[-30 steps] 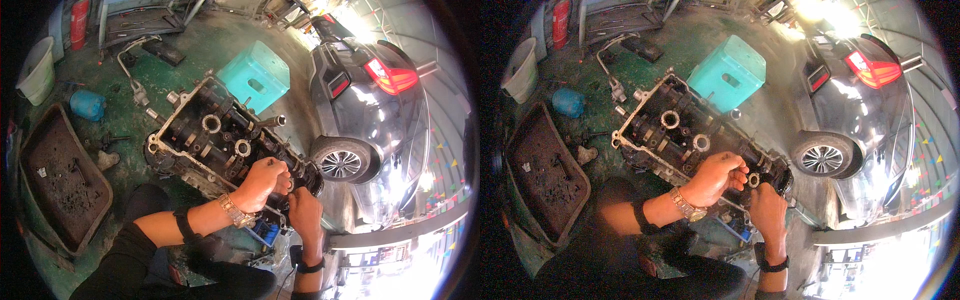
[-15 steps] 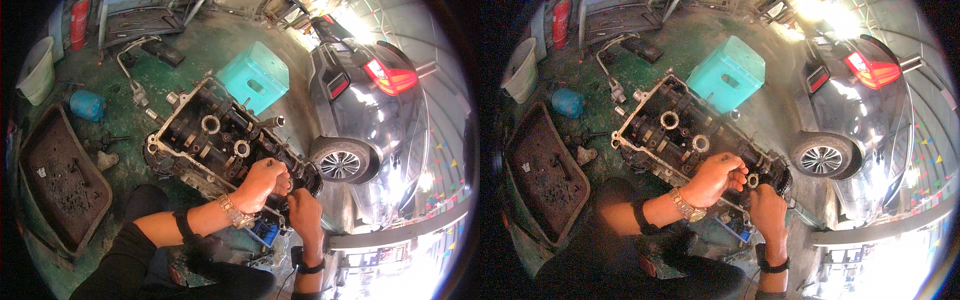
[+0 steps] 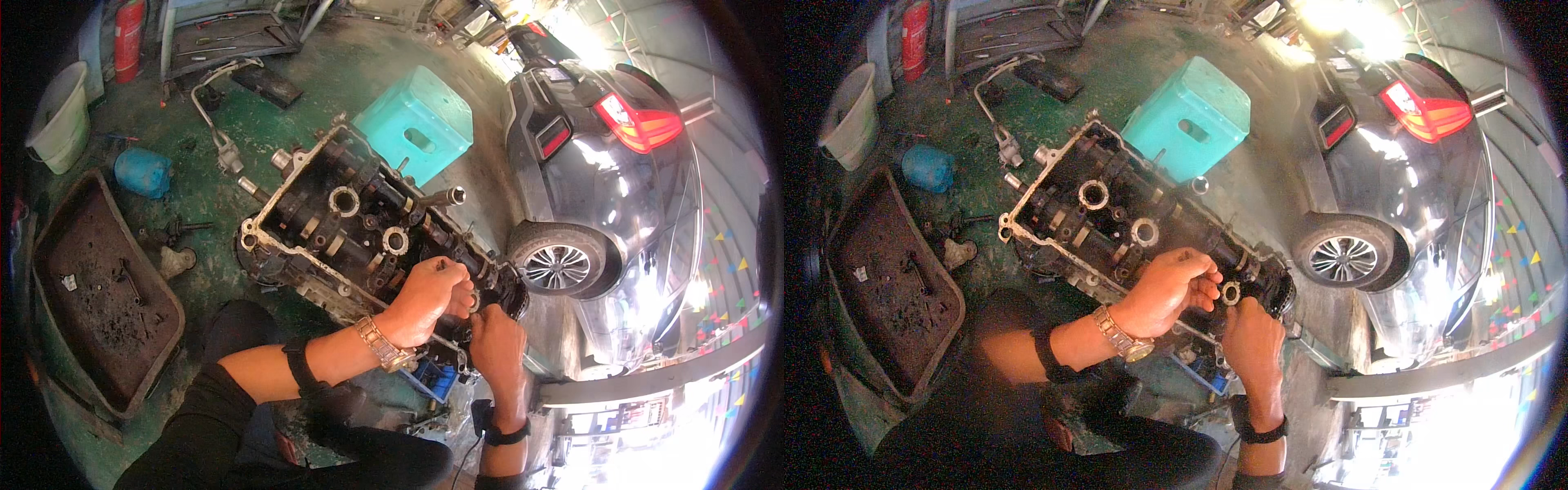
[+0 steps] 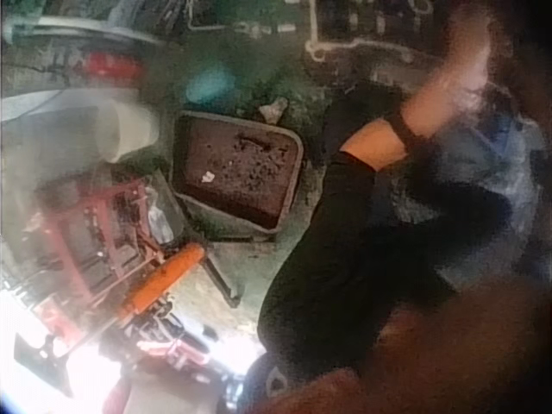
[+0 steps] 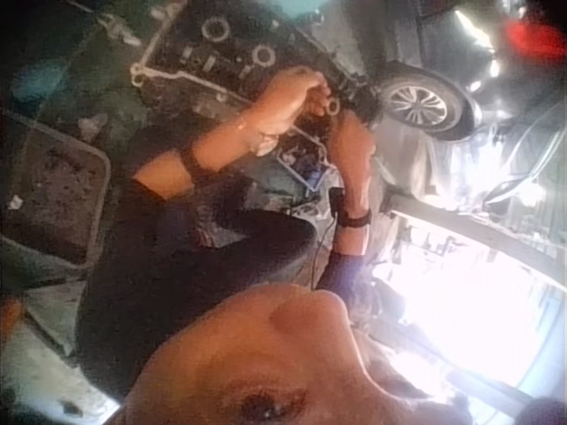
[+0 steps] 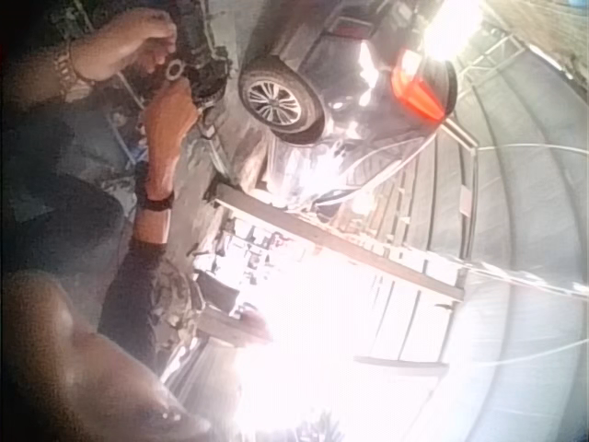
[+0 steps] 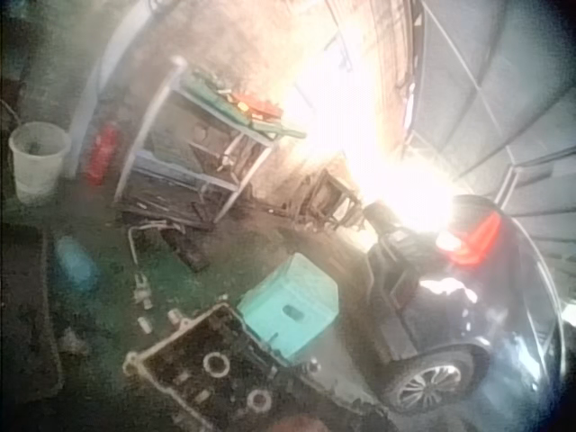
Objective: The person works on a disassembled engine block, repeatedly inserting and removing small metal rings into the camshaft journals by hand. The hands rotate the rings and adjust their placement within the engine block.
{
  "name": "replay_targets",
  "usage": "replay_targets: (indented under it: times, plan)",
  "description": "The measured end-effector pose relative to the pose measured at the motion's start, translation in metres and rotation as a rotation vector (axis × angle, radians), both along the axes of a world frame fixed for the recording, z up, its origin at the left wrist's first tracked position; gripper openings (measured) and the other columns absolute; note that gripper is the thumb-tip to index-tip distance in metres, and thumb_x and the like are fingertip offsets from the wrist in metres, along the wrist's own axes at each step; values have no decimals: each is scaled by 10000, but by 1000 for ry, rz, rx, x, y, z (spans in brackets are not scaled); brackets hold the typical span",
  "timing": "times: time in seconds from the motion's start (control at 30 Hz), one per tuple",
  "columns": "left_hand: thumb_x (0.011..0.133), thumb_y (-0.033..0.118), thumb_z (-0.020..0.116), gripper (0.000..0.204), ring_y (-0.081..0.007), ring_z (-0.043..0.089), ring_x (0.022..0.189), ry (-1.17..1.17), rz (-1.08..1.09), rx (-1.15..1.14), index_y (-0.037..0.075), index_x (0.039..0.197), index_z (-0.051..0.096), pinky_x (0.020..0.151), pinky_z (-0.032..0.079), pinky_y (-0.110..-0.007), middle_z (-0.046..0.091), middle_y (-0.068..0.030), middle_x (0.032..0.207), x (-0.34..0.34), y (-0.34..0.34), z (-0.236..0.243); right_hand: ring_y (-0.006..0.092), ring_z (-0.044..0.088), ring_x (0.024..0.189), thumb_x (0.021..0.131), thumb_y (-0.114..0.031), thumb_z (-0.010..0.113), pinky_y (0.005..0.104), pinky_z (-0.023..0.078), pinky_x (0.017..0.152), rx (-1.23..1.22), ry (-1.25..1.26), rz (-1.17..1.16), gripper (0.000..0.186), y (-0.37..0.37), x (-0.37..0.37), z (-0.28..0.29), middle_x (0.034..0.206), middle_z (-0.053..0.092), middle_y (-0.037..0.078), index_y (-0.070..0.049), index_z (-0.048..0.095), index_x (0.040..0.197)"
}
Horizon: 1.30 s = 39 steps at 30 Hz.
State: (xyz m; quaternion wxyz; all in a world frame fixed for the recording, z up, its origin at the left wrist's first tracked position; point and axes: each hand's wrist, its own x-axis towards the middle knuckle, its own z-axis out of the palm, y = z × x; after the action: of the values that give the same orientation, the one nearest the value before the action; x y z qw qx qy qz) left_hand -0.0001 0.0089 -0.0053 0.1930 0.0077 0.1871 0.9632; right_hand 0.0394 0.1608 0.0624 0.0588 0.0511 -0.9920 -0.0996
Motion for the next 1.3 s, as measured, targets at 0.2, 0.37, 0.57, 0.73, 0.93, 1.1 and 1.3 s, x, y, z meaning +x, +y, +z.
replay_targets:
  times: [0.2,0.37,0.57,0.73,0.93,1.1,1.3]
  plan:
    - [984,176,525,175,-175,633,716,3,1,2,14,928,563,607,556,-315,631,-104,880,-2,0,0,459,610,744,927,-275,570,542,450,659,14,-28,-63,277,0,-3,0,747,630,243,-19,583,821]
    - [976,184,539,174,-175,634,712,-6,1,-2,19,929,564,604,554,-320,631,-102,880,-2,0,0,448,613,768,910,-250,601,525,451,667,-82,-12,-32,239,5,-1,1,757,636,226,-17,602,860]
    - [972,182,545,164,-171,634,712,0,-2,0,26,927,565,602,551,-321,630,-99,879,-2,1,-1,449,608,762,905,-215,601,526,448,661,-87,-9,49,202,6,1,2,758,632,227,-22,575,852]
    - [978,180,536,166,-171,633,713,0,-5,1,22,935,563,601,551,-319,628,-98,877,-1,2,-1,455,601,742,907,-210,595,537,442,647,-18,-28,21,202,7,2,0,748,619,227,-30,558,825]
    - [984,174,525,165,-170,633,715,2,-14,-17,19,939,559,596,548,-319,628,-99,878,-2,3,-2,451,598,773,910,-190,589,534,439,648,-104,8,105,170,10,2,0,792,615,226,-31,550,862]
    - [984,176,526,164,-173,632,709,-7,4,-16,20,943,556,593,548,-316,629,-100,880,-2,4,-3,454,585,777,915,-169,579,535,432,649,-120,2,135,153,11,1,-3,812,601,224,-32,524,875]
    - [981,170,529,159,-177,632,702,-10,-5,-18,19,941,553,581,551,-315,628,-102,872,-1,4,-3,465,578,752,936,-197,556,543,430,640,-46,19,101,198,10,0,-7,773,592,232,-25,511,847]
